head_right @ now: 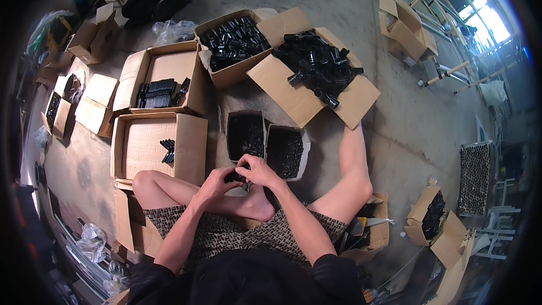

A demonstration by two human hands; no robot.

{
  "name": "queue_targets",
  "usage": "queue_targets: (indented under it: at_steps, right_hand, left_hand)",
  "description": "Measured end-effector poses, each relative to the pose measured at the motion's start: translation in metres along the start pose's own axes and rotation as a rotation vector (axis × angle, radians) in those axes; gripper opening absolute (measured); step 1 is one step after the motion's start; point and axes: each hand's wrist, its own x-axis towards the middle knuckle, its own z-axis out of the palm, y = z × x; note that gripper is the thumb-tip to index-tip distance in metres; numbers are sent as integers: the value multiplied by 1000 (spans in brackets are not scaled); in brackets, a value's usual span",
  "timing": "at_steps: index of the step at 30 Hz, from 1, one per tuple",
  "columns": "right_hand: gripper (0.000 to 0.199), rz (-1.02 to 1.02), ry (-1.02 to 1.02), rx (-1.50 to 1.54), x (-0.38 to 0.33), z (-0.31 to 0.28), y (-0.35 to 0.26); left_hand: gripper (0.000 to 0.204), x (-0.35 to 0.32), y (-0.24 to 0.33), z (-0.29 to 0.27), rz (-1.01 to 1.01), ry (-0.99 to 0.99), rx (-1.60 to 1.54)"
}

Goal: The person picks up plastic-wrapped metal joints from a box, removes the wrapping, and places the parts into smaller containers while sitting on a warehouse floor.

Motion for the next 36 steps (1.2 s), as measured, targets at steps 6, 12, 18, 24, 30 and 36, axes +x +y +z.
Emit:
queue_targets:
  at_steps: [6, 12, 18, 24, 30, 36]
  right_hand:
    - [36, 154, -171, 79, 50, -11, -6]
    - [38, 106, 195, 84, 130, -32, 29]
    - [18, -139, 418, -788, 174, -20, 81]
    - [10, -293, 369, -906, 177, -29, 82]
    - [14, -305, 354, -931, 182, -39, 77]
    - [17, -296, 501, -629, 175, -43, 75]
  left_hand:
    - [50, 1, -37, 3, -149, 122, -279]
    - [39, 15, -41, -4, -290, 310, -372]
    - [24, 21, -51, -19, -562, 398, -1057]
    - [24, 27, -45, -22, -429, 360, -1236]
    - [29, 24, -48, -22, -366, 212, -1315]
    - [30, 24, -42, -23, -330, 188, -1297]
